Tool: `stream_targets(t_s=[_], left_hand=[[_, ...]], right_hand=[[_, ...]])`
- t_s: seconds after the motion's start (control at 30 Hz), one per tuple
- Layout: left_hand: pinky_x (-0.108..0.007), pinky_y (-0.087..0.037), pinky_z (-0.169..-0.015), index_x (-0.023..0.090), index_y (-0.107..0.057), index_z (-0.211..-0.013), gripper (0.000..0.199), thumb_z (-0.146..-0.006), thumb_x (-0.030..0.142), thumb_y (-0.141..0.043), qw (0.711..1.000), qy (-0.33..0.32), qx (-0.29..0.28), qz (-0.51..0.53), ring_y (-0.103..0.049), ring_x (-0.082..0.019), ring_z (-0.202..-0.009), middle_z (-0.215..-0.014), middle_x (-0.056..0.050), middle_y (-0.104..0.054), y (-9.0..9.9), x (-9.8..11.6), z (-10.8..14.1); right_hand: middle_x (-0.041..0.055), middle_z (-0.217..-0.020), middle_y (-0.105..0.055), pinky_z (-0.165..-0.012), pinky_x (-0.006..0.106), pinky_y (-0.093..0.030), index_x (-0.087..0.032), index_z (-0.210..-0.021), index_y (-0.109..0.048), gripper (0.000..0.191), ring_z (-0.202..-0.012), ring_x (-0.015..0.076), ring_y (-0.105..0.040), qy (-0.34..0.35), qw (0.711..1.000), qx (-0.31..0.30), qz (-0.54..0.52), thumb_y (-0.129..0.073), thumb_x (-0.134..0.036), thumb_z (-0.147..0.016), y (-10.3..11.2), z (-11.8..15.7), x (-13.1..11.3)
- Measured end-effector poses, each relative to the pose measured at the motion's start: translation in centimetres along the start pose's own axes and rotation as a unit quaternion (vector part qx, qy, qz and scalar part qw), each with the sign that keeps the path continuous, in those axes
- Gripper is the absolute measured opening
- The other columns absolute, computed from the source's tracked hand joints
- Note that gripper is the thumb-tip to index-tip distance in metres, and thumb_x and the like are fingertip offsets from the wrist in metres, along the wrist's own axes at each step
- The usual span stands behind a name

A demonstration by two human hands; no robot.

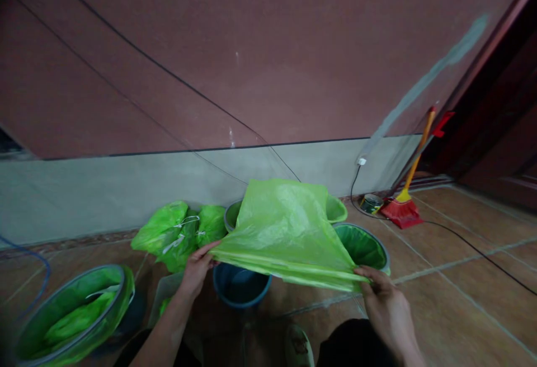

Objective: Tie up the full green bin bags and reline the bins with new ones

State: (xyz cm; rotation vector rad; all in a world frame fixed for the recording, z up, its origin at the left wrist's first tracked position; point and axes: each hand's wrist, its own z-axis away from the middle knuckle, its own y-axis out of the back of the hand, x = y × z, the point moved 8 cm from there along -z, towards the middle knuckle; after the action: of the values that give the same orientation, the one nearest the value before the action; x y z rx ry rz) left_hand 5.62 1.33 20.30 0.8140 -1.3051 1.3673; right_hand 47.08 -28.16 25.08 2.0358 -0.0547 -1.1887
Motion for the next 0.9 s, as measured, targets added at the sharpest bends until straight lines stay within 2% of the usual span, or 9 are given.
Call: stream_targets(t_s=[0.17,0.33,0.47,0.53,0.6,0.63,0.7,0.8,0.9], left_hand=[[-0.026,-0.054,-0.065,0.014,-0.077,-0.086,0.032,-0.056,0.026,-0.075,1.000,0.015,0.007,0.025,-0.065,-0.014,-0.067,-0.081,-0.005,-0.074,1.1,-0.1,1.4],[-0.027,-0.053,-0.071,0.014,-0.074,-0.081,0.026,-0.056,0.022,-0.074,0.998,0.017,0.011,0.058,-0.066,-0.014,-0.071,-0.079,-0.004,-0.073,2.9,0.1,1.8],[-0.028,-0.053,-0.080,0.020,-0.068,-0.104,0.037,-0.067,0.021,-0.070,0.987,0.028,0.057,0.149,-0.067,-0.012,-0.074,-0.084,-0.001,-0.072,4.2,0.4,1.8],[-0.032,-0.053,-0.085,0.025,-0.059,-0.119,0.041,-0.079,0.031,-0.064,0.971,0.065,0.102,0.207,-0.069,-0.014,-0.084,-0.097,-0.003,-0.072,4.4,-1.1,2.8],[-0.037,-0.053,-0.087,0.026,-0.051,-0.129,0.047,-0.088,0.051,-0.053,0.954,0.158,0.106,0.233,-0.069,-0.020,-0.098,-0.113,-0.009,-0.069,2.8,-4.2,4.9],[-0.040,-0.053,-0.086,0.024,-0.050,-0.131,0.057,-0.088,0.061,-0.049,0.946,0.220,0.081,0.226,-0.068,-0.024,-0.102,-0.117,-0.012,-0.067,1.3,-6.0,6.2],[-0.045,-0.053,-0.087,0.019,-0.052,-0.130,0.073,-0.084,0.074,-0.043,0.928,0.296,-0.020,0.226,-0.066,-0.029,-0.108,-0.121,-0.017,-0.066,-2.5,-8.1,8.6],[-0.042,-0.052,-0.092,0.016,-0.062,-0.121,0.070,-0.084,0.073,-0.046,0.927,0.269,-0.099,0.243,-0.067,-0.028,-0.106,-0.115,-0.014,-0.070,-6.2,-7.6,9.7],[-0.037,-0.054,-0.086,0.015,-0.068,-0.107,0.059,-0.081,0.068,-0.057,0.949,0.247,-0.079,0.176,-0.070,-0.025,-0.092,-0.097,-0.011,-0.074,-6.6,-6.3,8.6]], right_hand=[[0.0113,-0.103,-0.077,-0.079,0.040,-0.057,-0.018,-0.090,-0.078,0.040,-0.092,0.0304,-0.072,-0.012,0.998,0.011,-0.057,-0.061,-0.048,-0.068,-0.5,0.4,-0.9],[0.0120,-0.095,-0.078,-0.073,0.036,-0.058,-0.014,-0.092,-0.079,0.043,-0.089,0.0303,-0.072,-0.103,0.981,-0.020,-0.166,-0.071,-0.043,-0.062,-2.1,1.6,0.6],[0.0117,-0.090,-0.078,-0.075,0.037,-0.059,-0.013,-0.089,-0.079,0.042,-0.093,0.0326,-0.072,-0.163,0.962,-0.031,-0.218,-0.077,-0.042,-0.059,-3.2,3.8,-1.4],[0.0108,-0.091,-0.078,-0.080,0.038,-0.059,-0.016,-0.082,-0.079,0.036,-0.094,0.0326,-0.072,-0.164,0.957,-0.040,-0.237,-0.077,-0.043,-0.059,-4.4,5.9,-3.3],[0.0102,-0.095,-0.078,-0.084,0.039,-0.058,-0.018,-0.079,-0.079,0.031,-0.095,0.0313,-0.072,-0.133,0.952,-0.079,-0.264,-0.076,-0.044,-0.063,-6.7,8.7,-5.5],[0.0105,-0.094,-0.078,-0.083,0.040,-0.058,-0.019,-0.079,-0.079,0.030,-0.093,0.0310,-0.072,-0.121,0.951,-0.102,-0.265,-0.075,-0.045,-0.065,-8.0,10.2,-6.3],[0.0118,-0.096,-0.077,-0.080,0.040,-0.059,-0.020,-0.076,-0.079,0.028,-0.092,0.0309,-0.072,-0.088,0.958,-0.109,-0.251,-0.073,-0.046,-0.068,-10.1,12.9,-7.3],[0.0124,-0.098,-0.076,-0.080,0.037,-0.060,-0.022,-0.075,-0.079,0.020,-0.092,0.0288,-0.072,-0.001,0.968,-0.130,-0.216,-0.070,-0.038,-0.071,-12.5,15.8,-8.8],[0.0107,-0.101,-0.075,-0.081,0.032,-0.058,-0.023,-0.079,-0.079,0.017,-0.093,0.0248,-0.072,0.067,0.965,-0.180,-0.176,-0.062,-0.026,-0.075,-14.3,17.5,-10.2]])
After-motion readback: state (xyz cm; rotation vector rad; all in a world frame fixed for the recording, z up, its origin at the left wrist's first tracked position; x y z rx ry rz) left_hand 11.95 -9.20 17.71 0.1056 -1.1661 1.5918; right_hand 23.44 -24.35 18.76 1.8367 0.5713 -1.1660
